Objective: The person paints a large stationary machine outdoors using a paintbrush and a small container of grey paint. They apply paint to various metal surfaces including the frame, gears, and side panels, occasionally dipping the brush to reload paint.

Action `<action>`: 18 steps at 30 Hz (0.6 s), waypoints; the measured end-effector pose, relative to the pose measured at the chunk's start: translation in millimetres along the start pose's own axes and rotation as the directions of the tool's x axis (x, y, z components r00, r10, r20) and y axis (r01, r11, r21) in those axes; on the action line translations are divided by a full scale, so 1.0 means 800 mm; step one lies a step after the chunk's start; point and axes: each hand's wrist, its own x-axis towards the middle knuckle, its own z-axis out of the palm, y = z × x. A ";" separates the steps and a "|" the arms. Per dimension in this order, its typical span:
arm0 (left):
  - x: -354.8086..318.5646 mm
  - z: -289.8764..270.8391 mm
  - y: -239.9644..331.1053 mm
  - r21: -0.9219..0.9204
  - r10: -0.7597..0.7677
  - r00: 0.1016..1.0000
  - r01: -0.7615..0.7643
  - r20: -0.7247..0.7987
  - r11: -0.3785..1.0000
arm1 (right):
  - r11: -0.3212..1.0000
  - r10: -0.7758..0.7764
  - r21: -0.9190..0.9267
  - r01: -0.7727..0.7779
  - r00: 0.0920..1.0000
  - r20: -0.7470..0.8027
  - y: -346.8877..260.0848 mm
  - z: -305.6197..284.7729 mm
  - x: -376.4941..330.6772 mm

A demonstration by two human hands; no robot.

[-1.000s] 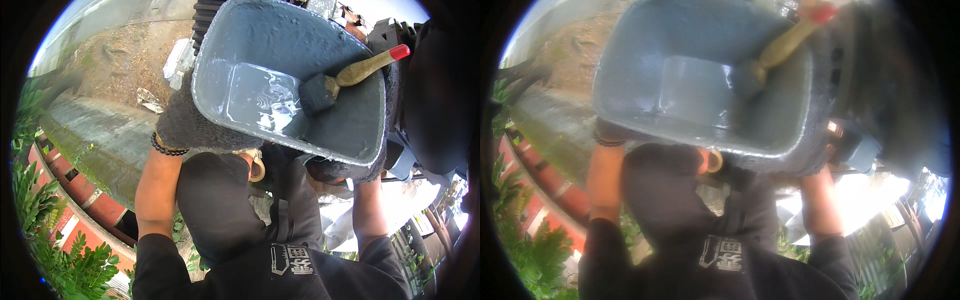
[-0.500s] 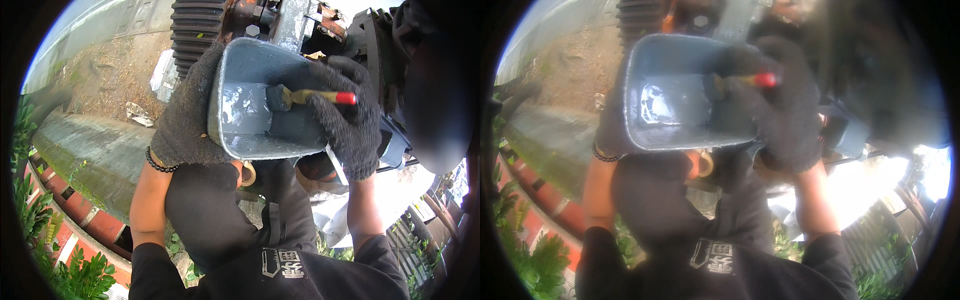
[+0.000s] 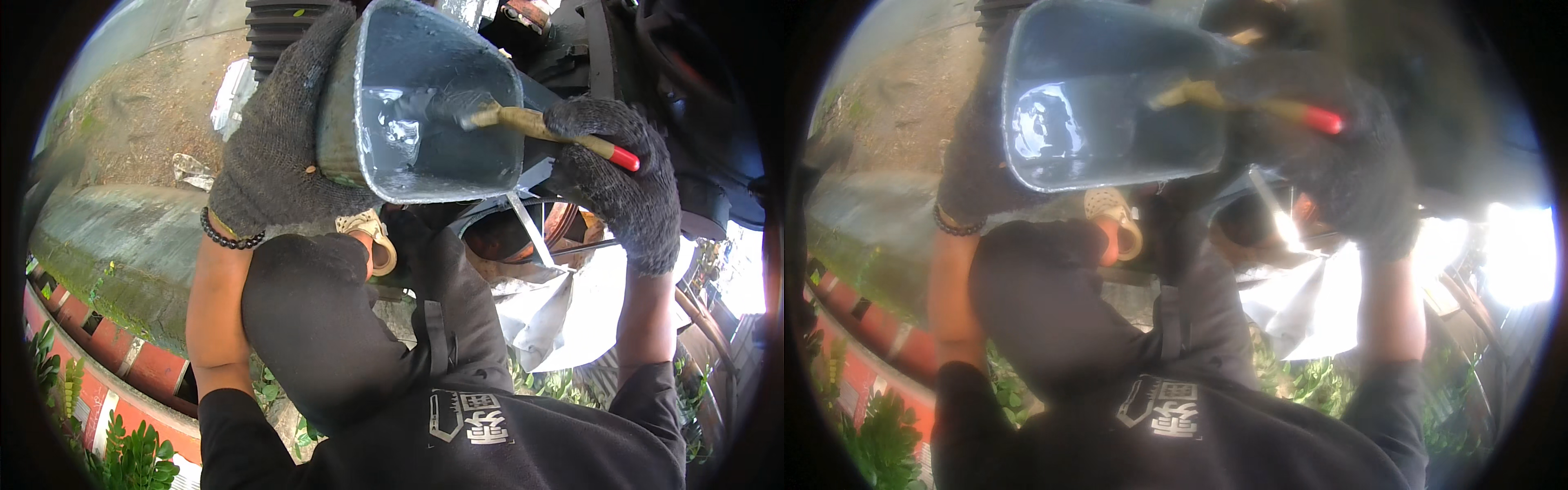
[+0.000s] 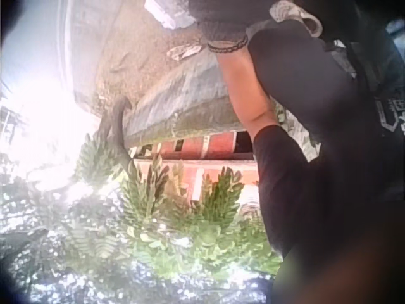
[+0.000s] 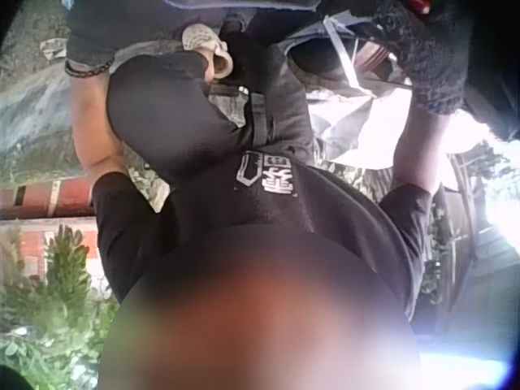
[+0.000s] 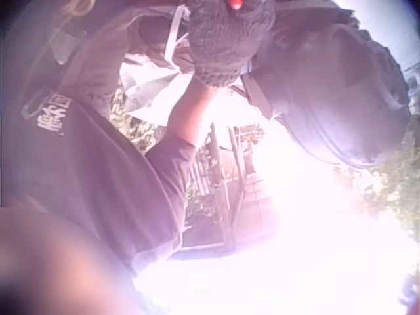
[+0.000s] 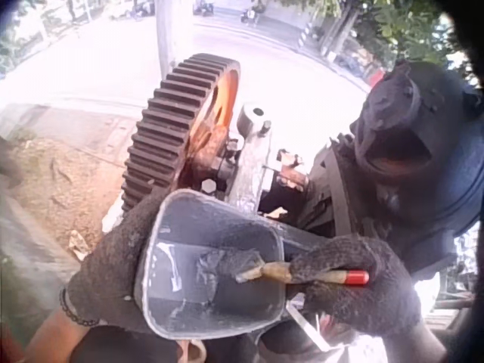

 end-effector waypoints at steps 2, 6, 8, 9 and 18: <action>0.004 -0.003 0.002 -0.005 0.015 1.000 -0.015 0.020 1.000 | 1.000 0.012 0.011 -0.013 0.999 0.047 0.009 -0.002 0.003; 0.006 -0.001 0.002 -0.015 0.018 0.999 -0.017 0.039 1.000 | 0.997 0.072 0.009 -0.073 0.997 0.014 0.032 0.001 0.000; 0.006 -0.006 0.006 -0.022 0.003 0.999 -0.002 0.054 1.000 | 0.997 0.074 -0.017 -0.074 0.997 -0.015 0.025 0.011 0.001; 0.006 -0.009 0.008 -0.025 -0.004 0.998 0.005 0.064 1.000 | 0.997 0.064 -0.035 -0.066 0.997 -0.036 0.015 0.021 0.001; 0.012 -0.014 0.018 -0.065 -0.024 0.992 0.032 0.122 0.997 | 0.900 -0.166 -0.370 0.229 0.967 0.195 0.040 -0.018 -0.025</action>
